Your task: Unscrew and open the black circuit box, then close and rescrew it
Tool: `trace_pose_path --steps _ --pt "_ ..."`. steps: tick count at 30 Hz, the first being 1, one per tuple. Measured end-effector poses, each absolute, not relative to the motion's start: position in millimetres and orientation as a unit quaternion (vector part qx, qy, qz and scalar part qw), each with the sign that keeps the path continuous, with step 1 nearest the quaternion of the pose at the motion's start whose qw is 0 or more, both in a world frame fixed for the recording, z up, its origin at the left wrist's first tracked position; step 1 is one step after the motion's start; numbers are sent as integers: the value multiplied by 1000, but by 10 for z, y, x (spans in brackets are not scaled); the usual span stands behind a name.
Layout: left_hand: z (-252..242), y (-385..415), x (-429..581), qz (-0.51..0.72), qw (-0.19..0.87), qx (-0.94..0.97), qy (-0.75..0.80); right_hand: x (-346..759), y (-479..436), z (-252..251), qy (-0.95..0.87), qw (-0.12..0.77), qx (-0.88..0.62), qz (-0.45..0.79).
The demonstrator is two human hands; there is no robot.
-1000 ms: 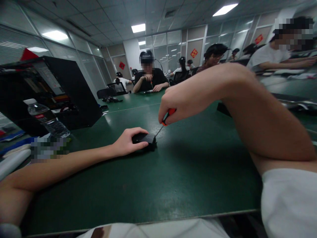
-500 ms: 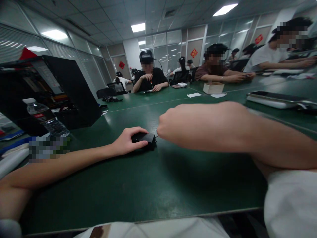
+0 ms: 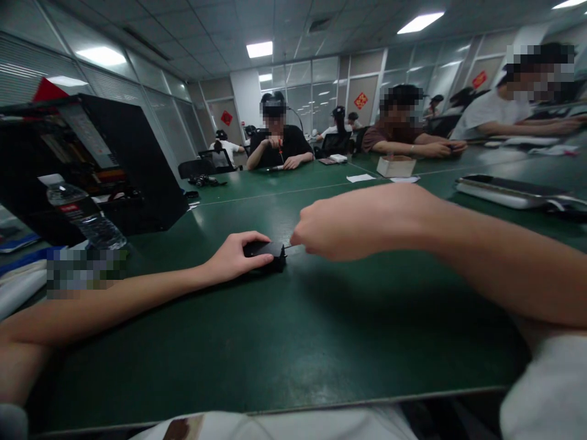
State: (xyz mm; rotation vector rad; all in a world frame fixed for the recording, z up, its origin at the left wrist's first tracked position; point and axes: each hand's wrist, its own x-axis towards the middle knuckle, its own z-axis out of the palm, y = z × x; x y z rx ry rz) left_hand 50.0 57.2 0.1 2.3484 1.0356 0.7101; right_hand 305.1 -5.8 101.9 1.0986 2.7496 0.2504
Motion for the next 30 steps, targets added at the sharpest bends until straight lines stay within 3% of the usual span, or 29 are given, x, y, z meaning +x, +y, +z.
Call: trace_pose_path --steps 4,6,12,14,16,20,22,24,30 --pt "2 584 477 257 226 865 366 3144 198 1122 941 112 319 -19" --pt "3 588 464 257 223 867 363 3202 291 1024 948 101 301 -8" --pt "0 581 452 255 219 873 354 3474 327 429 928 28 260 267" --pt "-4 582 453 255 219 874 351 3534 304 243 916 -2 264 304" --pt "-10 588 454 260 221 872 350 3529 291 92 919 -46 271 283" --pt "-16 594 471 265 219 875 341 3360 298 -44 927 -213 285 121" --pt "-13 584 489 256 213 888 317 3292 300 -13 922 -255 285 66" --pt "-9 569 504 253 210 896 297 3299 292 66 929 -235 272 93" --pt "-9 549 504 253 213 897 294 3580 247 325 930 -33 238 277"
